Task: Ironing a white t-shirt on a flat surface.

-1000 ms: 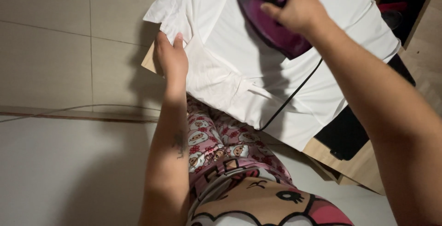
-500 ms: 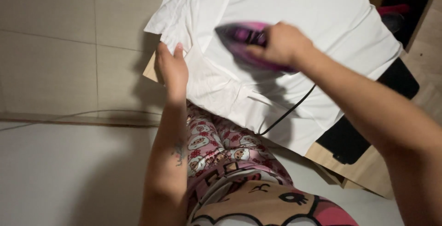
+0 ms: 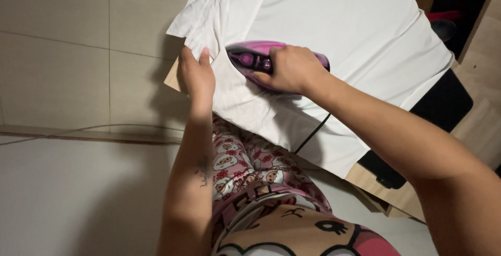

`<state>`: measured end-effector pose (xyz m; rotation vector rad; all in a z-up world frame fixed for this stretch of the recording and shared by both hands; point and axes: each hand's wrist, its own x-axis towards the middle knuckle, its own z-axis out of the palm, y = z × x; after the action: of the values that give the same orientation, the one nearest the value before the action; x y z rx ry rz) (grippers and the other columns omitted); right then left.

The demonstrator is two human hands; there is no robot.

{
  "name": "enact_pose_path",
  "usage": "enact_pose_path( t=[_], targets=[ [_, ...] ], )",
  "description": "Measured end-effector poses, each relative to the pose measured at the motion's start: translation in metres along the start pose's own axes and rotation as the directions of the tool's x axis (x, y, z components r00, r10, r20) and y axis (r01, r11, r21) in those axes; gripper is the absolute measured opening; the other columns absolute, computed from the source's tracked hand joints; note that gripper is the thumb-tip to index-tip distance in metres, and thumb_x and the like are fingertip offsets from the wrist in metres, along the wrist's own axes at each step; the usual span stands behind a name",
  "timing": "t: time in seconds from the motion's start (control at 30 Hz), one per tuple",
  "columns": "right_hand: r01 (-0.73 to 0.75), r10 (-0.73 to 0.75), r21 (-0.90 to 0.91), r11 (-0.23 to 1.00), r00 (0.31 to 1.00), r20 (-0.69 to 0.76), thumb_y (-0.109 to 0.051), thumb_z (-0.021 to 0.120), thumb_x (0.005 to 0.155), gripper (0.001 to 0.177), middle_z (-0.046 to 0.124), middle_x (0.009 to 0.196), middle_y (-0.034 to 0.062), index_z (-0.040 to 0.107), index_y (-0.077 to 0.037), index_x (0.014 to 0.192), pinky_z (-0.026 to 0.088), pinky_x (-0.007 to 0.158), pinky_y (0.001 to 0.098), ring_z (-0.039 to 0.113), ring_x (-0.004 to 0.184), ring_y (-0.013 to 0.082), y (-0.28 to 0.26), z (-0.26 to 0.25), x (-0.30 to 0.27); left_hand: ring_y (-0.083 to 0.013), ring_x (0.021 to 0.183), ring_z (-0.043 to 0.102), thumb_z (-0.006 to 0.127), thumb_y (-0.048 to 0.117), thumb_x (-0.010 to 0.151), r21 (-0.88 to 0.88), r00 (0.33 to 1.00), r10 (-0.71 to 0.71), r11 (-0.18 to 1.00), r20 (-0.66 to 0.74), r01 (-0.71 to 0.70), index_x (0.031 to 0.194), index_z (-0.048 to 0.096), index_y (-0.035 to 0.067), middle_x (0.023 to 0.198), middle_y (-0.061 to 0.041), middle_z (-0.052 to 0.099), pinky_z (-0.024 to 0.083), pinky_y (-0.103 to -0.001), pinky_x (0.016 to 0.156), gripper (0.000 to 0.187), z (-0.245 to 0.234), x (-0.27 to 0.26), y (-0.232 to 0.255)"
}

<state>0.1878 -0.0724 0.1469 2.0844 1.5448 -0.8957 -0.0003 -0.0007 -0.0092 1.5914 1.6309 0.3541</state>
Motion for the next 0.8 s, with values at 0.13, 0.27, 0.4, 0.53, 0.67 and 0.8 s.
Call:
enact_pose_path(
  t=[0.13,0.27,0.4,0.53,0.67,0.8],
  targets=[
    [-0.055,0.054,0.04,0.998,0.998,0.029,-0.071,0.058,0.09,0.069,0.072,0.075,0.0185,0.07,-0.003,0.091,0.061,0.074,0.0478,0.072,0.068,0.0349,-0.003,-0.015,0.006,-0.0436,0.109,0.063,0.07,0.031,0.096,0.012,1.0,0.016,1.0,-0.008,-0.015,0.117,0.059,-0.004,0.116,-0.023,0.067,0.048,-0.051,0.087,0.042,0.0,0.001,-0.004],
    [-0.196,0.177,0.166,0.966,0.976,0.125,-0.065,0.055,0.092,0.066,0.073,0.075,0.0184,0.073,-0.002,0.101,0.063,0.07,0.0436,0.076,0.066,0.0309,0.01,-0.031,0.018,-0.0421,0.109,0.064,0.069,0.03,0.098,-0.002,1.0,0.024,1.0,0.002,-0.024,0.116,0.059,-0.004,0.115,-0.023,0.067,0.049,-0.05,0.091,0.04,-0.002,0.001,-0.001],
    [-0.129,0.138,0.081,0.988,0.984,-0.115,-0.063,0.069,0.091,0.067,0.073,0.081,0.0243,0.077,0.003,0.097,0.059,0.079,0.0463,0.072,0.075,0.0377,0.036,-0.04,0.033,-0.0408,0.109,0.064,0.067,0.029,0.097,-0.026,1.0,0.02,0.999,0.014,-0.02,0.117,0.058,-0.005,0.114,-0.023,0.067,0.048,-0.049,0.091,0.04,0.001,0.001,-0.003],
    [-0.159,0.175,0.099,0.982,0.966,-0.19,-0.063,0.073,0.091,0.069,0.073,0.083,0.0259,0.075,0.006,0.099,0.059,0.077,0.0464,0.072,0.076,0.0382,0.062,-0.048,0.054,-0.0432,0.109,0.063,0.069,0.028,0.098,-0.02,0.998,0.058,0.998,-0.016,-0.059,0.114,0.059,-0.005,0.114,-0.023,0.067,0.048,-0.049,0.093,0.038,0.002,0.002,-0.005],
    [-0.158,0.233,0.291,0.944,0.941,-0.245,-0.055,0.07,0.095,0.056,0.073,0.087,0.0199,0.072,-0.001,0.11,0.06,0.072,0.0418,0.074,0.073,0.0303,0.072,-0.057,0.06,-0.0416,0.11,0.064,0.068,0.028,0.1,-0.04,0.998,0.053,0.998,0.021,-0.052,0.117,0.057,-0.006,0.114,-0.023,0.066,0.049,-0.048,0.094,0.04,0.001,0.001,-0.007],
    [-0.128,0.208,0.284,0.95,0.939,-0.272,-0.047,0.058,0.109,0.04,0.075,0.085,0.0152,0.075,-0.011,0.115,0.058,0.067,0.0426,0.072,0.071,0.028,0.06,-0.08,0.056,-0.0394,0.111,0.064,0.066,0.031,0.098,0.005,0.996,-0.042,0.999,0.076,0.042,0.117,0.058,-0.005,0.115,-0.021,0.067,0.049,-0.048,0.093,0.041,-0.008,0.003,0.004]
  ],
)
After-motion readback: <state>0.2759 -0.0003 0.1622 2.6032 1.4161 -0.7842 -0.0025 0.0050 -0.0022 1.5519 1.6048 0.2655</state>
